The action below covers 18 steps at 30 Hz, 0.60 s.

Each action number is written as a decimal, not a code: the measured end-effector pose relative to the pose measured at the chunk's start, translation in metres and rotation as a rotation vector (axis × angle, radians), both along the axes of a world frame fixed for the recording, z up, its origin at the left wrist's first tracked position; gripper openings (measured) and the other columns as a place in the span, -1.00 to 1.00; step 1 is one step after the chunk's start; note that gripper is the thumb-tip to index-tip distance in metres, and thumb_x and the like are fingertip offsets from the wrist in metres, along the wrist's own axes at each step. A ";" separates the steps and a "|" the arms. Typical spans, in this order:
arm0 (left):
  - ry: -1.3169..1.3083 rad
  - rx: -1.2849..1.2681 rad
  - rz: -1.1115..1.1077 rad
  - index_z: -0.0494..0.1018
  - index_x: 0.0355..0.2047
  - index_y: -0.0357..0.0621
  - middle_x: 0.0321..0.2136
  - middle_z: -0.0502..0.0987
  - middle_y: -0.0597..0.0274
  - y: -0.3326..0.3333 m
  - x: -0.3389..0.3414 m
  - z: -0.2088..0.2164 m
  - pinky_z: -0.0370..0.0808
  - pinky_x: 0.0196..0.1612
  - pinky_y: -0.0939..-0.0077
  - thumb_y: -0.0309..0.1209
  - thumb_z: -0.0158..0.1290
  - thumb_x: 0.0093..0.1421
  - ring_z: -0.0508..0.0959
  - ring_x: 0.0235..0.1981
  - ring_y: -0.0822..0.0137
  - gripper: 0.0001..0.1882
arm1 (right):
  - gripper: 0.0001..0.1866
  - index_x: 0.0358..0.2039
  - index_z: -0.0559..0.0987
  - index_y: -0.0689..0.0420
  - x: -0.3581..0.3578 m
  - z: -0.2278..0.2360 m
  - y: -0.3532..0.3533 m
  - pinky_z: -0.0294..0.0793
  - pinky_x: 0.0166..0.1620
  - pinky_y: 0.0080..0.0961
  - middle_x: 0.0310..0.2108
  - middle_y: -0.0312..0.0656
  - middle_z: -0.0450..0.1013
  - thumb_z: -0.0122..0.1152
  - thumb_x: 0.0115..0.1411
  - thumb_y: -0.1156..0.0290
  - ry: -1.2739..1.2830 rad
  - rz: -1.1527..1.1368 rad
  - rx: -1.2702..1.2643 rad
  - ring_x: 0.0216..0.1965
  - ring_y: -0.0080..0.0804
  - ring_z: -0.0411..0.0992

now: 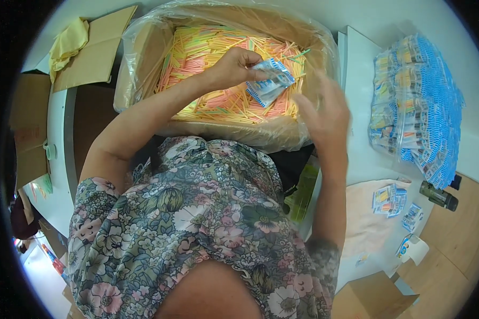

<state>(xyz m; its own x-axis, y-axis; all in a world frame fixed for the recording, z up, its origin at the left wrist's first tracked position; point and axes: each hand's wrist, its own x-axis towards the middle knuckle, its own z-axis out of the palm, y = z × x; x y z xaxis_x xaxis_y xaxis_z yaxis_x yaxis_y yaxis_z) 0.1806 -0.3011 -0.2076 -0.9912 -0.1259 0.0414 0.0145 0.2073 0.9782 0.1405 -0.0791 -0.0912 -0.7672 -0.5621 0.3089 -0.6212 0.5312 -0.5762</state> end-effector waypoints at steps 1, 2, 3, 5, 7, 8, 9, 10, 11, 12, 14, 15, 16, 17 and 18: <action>0.018 0.015 -0.066 0.55 -0.45 -0.20 -0.64 0.52 0.27 -0.003 0.005 0.016 0.40 -0.47 0.53 -0.34 0.21 -0.03 0.45 -0.60 0.51 -0.81 | -0.72 -0.26 0.54 0.25 -0.008 -0.007 -0.021 0.39 -0.28 -0.57 -0.40 -0.19 0.49 0.25 0.03 0.38 -0.155 0.048 0.035 -0.40 -0.45 0.42; 0.035 0.030 -0.129 0.55 -0.43 -0.21 -0.62 0.52 0.33 -0.008 0.010 0.032 0.39 -0.46 0.59 -0.37 0.21 -0.01 0.42 -0.59 0.58 -0.82 | -0.75 -0.30 0.54 0.26 -0.019 -0.011 -0.038 0.38 -0.31 -0.61 -0.46 -0.23 0.47 0.24 0.04 0.37 -0.238 0.127 0.076 -0.44 -0.52 0.40; 0.065 0.202 -0.140 0.54 -0.36 -0.23 -0.53 0.55 0.37 -0.014 0.014 0.043 0.43 -0.39 0.59 -0.39 0.16 0.05 0.47 -0.53 0.55 -0.82 | -0.77 -0.34 0.54 0.27 -0.027 -0.012 -0.054 0.37 -0.35 -0.65 -0.53 -0.26 0.46 0.22 0.06 0.36 -0.317 0.209 0.119 -0.48 -0.58 0.38; 0.015 0.369 -0.063 0.52 -0.30 -0.28 -0.46 0.56 0.33 -0.041 0.025 0.064 0.46 -0.33 0.61 -0.40 0.11 0.11 0.50 -0.45 0.53 -0.80 | -0.79 -0.38 0.55 0.27 -0.033 -0.006 -0.091 0.35 -0.38 -0.65 -0.58 -0.29 0.43 0.20 0.07 0.36 -0.441 0.225 -0.071 -0.51 -0.62 0.36; 0.009 0.220 0.119 0.51 -0.24 -0.28 -0.42 0.56 0.30 -0.069 0.034 0.076 0.45 -0.27 0.63 -0.38 0.06 0.15 0.51 -0.38 0.54 -0.76 | -0.80 -0.42 0.55 0.27 -0.042 -0.015 -0.120 0.33 -0.42 -0.66 -0.62 -0.32 0.40 0.18 0.09 0.36 -0.557 0.225 -0.258 -0.54 -0.67 0.33; 0.010 0.167 0.216 0.50 -0.20 -0.28 -0.38 0.57 0.30 -0.080 0.040 0.080 0.42 -0.23 0.63 -0.35 0.05 0.17 0.51 -0.36 0.55 -0.73 | -0.80 -0.43 0.55 0.27 -0.051 -0.032 -0.130 0.33 -0.42 -0.64 -0.62 -0.30 0.40 0.17 0.08 0.36 -0.498 0.325 -0.181 -0.54 -0.65 0.34; 0.032 0.202 0.312 0.50 -0.20 -0.28 -0.38 0.56 0.30 -0.090 0.045 0.075 0.41 -0.24 0.65 -0.35 0.04 0.17 0.50 -0.37 0.55 -0.73 | -0.81 -0.43 0.56 0.26 -0.057 -0.051 -0.140 0.33 -0.42 -0.62 -0.62 -0.29 0.41 0.16 0.08 0.37 -0.437 0.428 -0.101 -0.54 -0.62 0.34; 0.034 0.202 0.329 0.50 -0.20 -0.28 -0.38 0.56 0.30 -0.097 0.051 0.068 0.41 -0.24 0.65 -0.35 0.04 0.17 0.50 -0.37 0.55 -0.73 | -0.83 -0.45 0.56 0.26 -0.055 -0.064 -0.148 0.37 -0.39 -0.52 -0.57 -0.19 0.46 0.15 0.04 0.41 -0.258 0.573 0.075 -0.54 -0.45 0.39; 0.042 0.231 0.405 0.50 -0.21 -0.27 -0.38 0.56 0.30 -0.103 0.055 0.059 0.41 -0.24 0.66 -0.35 0.04 0.18 0.50 -0.37 0.56 -0.74 | -0.83 -0.45 0.56 0.26 -0.055 -0.076 -0.154 0.37 -0.39 -0.52 -0.57 -0.19 0.46 0.15 0.04 0.41 -0.257 0.587 0.079 -0.54 -0.45 0.39; 0.046 0.260 0.483 0.51 -0.21 -0.27 -0.37 0.56 0.30 -0.107 0.061 0.050 0.41 -0.25 0.66 -0.36 0.03 0.18 0.50 -0.37 0.56 -0.75 | -0.84 -0.43 0.56 0.26 -0.046 -0.083 -0.167 0.39 -0.33 -0.46 -0.49 -0.12 0.48 0.15 0.01 0.43 -0.198 0.614 0.359 -0.47 -0.33 0.42; 0.112 0.315 0.514 0.51 -0.22 -0.26 -0.37 0.56 0.30 -0.107 0.064 0.035 0.41 -0.24 0.67 -0.38 0.04 0.18 0.50 -0.36 0.57 -0.77 | -0.83 -0.41 0.56 0.26 -0.038 -0.100 -0.176 0.42 -0.27 -0.39 -0.42 -0.04 0.50 0.15 -0.03 0.46 -0.128 0.636 0.644 -0.41 -0.20 0.45; 0.179 0.366 0.532 0.51 -0.22 -0.26 -0.37 0.56 0.30 -0.107 0.063 0.035 0.40 -0.24 0.67 -0.39 0.04 0.18 0.50 -0.36 0.57 -0.78 | -0.81 -0.38 0.55 0.25 -0.035 -0.108 -0.179 0.41 -0.23 -0.34 -0.37 -0.01 0.49 0.15 -0.05 0.47 -0.055 0.676 0.573 -0.35 -0.12 0.44; 0.181 0.370 0.537 0.51 -0.22 -0.26 -0.37 0.56 0.30 -0.107 0.061 0.034 0.40 -0.24 0.67 -0.39 0.04 0.18 0.50 -0.36 0.57 -0.78 | -0.79 -0.36 0.55 0.25 -0.035 -0.114 -0.182 0.41 -0.19 -0.29 -0.33 0.03 0.48 0.15 -0.07 0.49 0.018 0.715 0.502 -0.29 -0.04 0.43; 0.202 0.376 0.550 0.51 -0.22 -0.26 -0.36 0.56 0.31 -0.104 0.058 0.034 0.40 -0.24 0.67 -0.40 0.04 0.18 0.49 -0.36 0.57 -0.79 | -0.79 -0.36 0.55 0.25 -0.037 -0.119 -0.186 0.41 -0.19 -0.29 -0.33 0.03 0.48 0.15 -0.07 0.49 0.019 0.720 0.506 -0.29 -0.04 0.43; 0.222 0.381 0.564 0.51 -0.22 -0.26 -0.36 0.56 0.33 -0.102 0.057 0.036 0.40 -0.23 0.67 -0.41 0.04 0.18 0.49 -0.36 0.58 -0.79 | -0.76 -0.33 0.55 0.24 -0.036 -0.120 -0.190 0.41 -0.17 -0.28 -0.33 0.04 0.47 0.17 -0.08 0.49 0.017 0.735 0.529 -0.27 -0.04 0.43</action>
<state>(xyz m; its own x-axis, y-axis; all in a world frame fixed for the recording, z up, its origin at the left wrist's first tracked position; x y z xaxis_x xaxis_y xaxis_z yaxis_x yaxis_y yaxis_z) 0.2380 -0.4029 -0.1720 -0.7438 -0.6629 0.0859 0.2134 -0.1137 0.9703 0.1042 -0.2692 -0.2112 -0.1568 -0.9802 -0.1205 -0.9145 0.1902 -0.3571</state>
